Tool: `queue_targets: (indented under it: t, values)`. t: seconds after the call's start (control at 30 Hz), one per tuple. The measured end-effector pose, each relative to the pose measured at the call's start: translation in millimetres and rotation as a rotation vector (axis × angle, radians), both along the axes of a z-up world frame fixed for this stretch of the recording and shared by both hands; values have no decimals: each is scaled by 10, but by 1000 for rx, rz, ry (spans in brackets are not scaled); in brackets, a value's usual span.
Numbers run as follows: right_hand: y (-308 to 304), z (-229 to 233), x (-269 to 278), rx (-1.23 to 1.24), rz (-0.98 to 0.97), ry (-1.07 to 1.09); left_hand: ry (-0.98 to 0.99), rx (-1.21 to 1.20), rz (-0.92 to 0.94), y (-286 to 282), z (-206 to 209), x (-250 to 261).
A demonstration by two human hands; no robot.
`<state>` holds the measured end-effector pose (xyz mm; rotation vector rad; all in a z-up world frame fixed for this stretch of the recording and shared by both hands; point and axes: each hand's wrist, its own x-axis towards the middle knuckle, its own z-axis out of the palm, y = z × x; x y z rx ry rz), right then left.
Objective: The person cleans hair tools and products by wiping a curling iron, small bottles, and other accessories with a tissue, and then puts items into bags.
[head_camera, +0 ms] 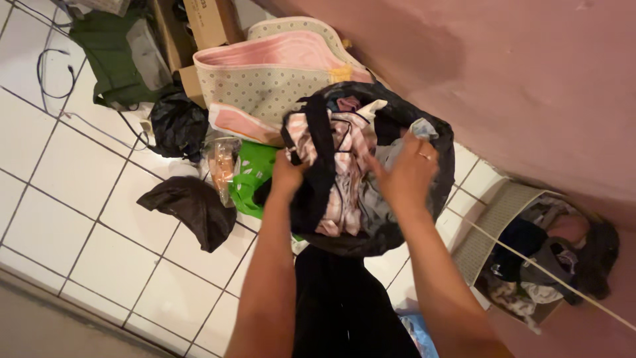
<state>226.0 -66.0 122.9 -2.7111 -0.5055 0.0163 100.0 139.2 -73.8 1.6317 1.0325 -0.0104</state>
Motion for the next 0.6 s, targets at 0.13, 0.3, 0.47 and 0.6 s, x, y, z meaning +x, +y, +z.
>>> queue_targets:
  t: [0.13,0.3,0.47,0.6]
  values:
    - [521,-126,-15,350,397,70,87,322,-157,-260,481,39]
    - [742,-390,-317,83,437,514,-396,-85,-18,-110,477,-262]
    - [339,-599,-452,-210,445,501,-652,-1169,575,324,717,-371]
    - [235,-600,-596,-245,427,347,-492,-605,407,275,615,-179]
